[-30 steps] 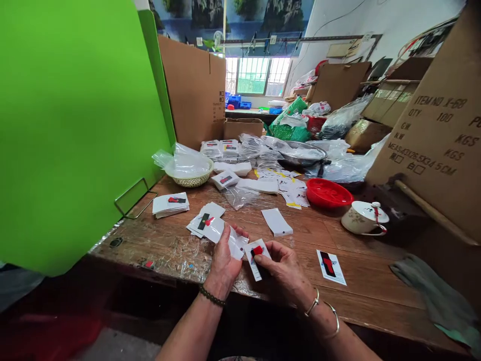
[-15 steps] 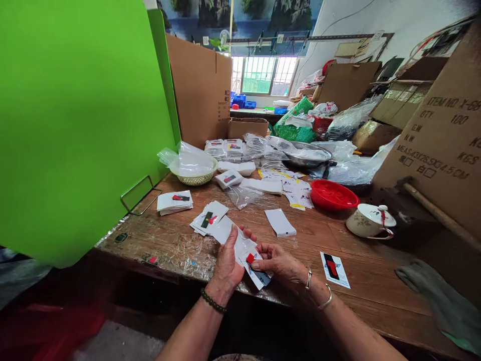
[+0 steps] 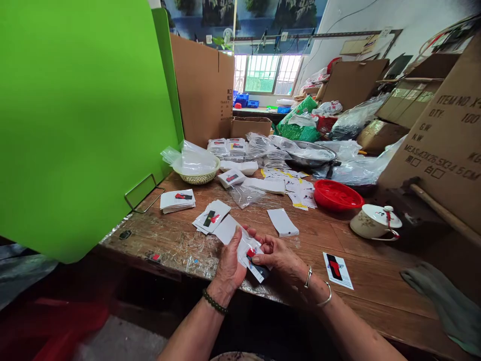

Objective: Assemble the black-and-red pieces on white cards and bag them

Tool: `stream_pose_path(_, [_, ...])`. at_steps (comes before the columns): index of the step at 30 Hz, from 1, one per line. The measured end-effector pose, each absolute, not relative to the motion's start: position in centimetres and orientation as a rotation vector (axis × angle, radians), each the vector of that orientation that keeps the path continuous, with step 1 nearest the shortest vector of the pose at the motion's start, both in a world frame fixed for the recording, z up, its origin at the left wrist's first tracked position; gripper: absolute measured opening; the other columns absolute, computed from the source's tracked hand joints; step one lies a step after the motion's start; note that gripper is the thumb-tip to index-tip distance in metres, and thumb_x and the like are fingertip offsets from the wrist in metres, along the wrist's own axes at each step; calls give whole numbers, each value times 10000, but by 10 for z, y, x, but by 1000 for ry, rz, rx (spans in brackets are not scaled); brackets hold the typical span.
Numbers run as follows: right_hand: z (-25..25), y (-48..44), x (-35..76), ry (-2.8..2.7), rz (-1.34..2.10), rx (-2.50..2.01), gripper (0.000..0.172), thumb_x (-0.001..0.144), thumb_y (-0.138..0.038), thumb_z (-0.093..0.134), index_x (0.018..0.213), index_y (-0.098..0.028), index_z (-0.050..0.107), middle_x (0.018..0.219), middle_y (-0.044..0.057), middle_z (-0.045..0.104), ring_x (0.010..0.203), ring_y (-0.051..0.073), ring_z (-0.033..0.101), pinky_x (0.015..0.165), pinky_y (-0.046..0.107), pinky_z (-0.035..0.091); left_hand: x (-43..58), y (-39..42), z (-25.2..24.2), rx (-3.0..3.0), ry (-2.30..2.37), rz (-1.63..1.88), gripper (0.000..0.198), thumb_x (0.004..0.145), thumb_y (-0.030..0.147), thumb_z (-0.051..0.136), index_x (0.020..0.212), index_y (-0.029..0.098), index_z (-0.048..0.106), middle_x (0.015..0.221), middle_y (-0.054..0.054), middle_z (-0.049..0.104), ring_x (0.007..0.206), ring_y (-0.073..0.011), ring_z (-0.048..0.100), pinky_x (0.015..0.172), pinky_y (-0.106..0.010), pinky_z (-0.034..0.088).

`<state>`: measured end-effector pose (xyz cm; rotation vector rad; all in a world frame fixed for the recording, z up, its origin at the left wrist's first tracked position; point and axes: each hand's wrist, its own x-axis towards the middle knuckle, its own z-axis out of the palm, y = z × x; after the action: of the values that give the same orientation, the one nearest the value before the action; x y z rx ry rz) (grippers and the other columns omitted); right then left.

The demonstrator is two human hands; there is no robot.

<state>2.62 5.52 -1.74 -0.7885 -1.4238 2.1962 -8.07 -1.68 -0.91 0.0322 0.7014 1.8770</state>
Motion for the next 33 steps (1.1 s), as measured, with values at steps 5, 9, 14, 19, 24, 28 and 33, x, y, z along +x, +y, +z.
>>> stream_pose_path(5, [-23, 54, 28, -1401, 2113, -832, 619, 461, -265, 916, 977, -173, 587, 644, -53, 631, 552, 107, 568, 528, 216, 415, -78, -17, -12, 29, 651, 1858, 282, 780, 313, 748, 953, 114, 651, 863, -72, 701, 746, -186, 674, 714, -314, 548])
stream_pose_path(9, [-29, 55, 30, -1462, 2085, -846, 641, 466, -271, 914, 1014, -170, 595, 635, -55, 621, 546, 112, 564, 529, 225, 418, -76, -18, -16, -14, 620, 1849, 249, 810, 301, 715, 961, 115, 650, 873, -81, 704, 750, -189, 675, 792, -348, 544])
stream_pose_path(14, [-30, 61, 30, -1458, 2150, -734, 702, 437, -266, 923, 1060, -192, 607, 791, -17, 680, 634, 132, 604, 581, 244, 453, -74, -18, -19, 6, 606, 1826, 247, 817, 294, 701, 968, 103, 658, 858, -87, 704, 823, -225, 685, 866, -393, 532])
stream_pose_path(19, [-29, 64, 30, -1486, 1959, -893, 549, 458, -330, 924, 873, -180, 597, 608, -46, 615, 543, 118, 548, 518, 232, 394, -77, -18, -21, -43, 496, 1844, 252, 837, 308, 674, 989, 107, 660, 926, -99, 708, 863, -229, 680, 901, -411, 521])
stream_pose_path(24, [-31, 58, 25, -1411, 1950, -873, 571, 434, -351, 934, 847, -190, 574, 632, -42, 624, 578, 130, 573, 564, 249, 427, -68, -17, -25, -65, 602, 1888, 168, 875, 207, 618, 1001, 108, 669, 1004, -104, 705, 906, -202, 673, 892, -346, 521])
stream_pose_path(28, [-33, 57, 27, -1401, 2019, -854, 599, 462, -365, 929, 923, -183, 591, 656, -31, 648, 575, 142, 591, 565, 265, 448, -67, -18, -26, -86, 649, 1886, 212, 912, 245, 577, 1038, 102, 670, 917, -89, 705, 801, -171, 665, 857, -323, 526])
stream_pose_path(33, [-30, 63, 31, -1372, 2014, -817, 532, 475, -331, 926, 898, -175, 643, 690, -10, 689, 607, 141, 613, 608, 270, 471, -73, -19, -22, -126, 486, 1833, 283, 938, 308, 530, 1050, 92, 674, 947, -107, 713, 844, -188, 664, 918, -361, 511])
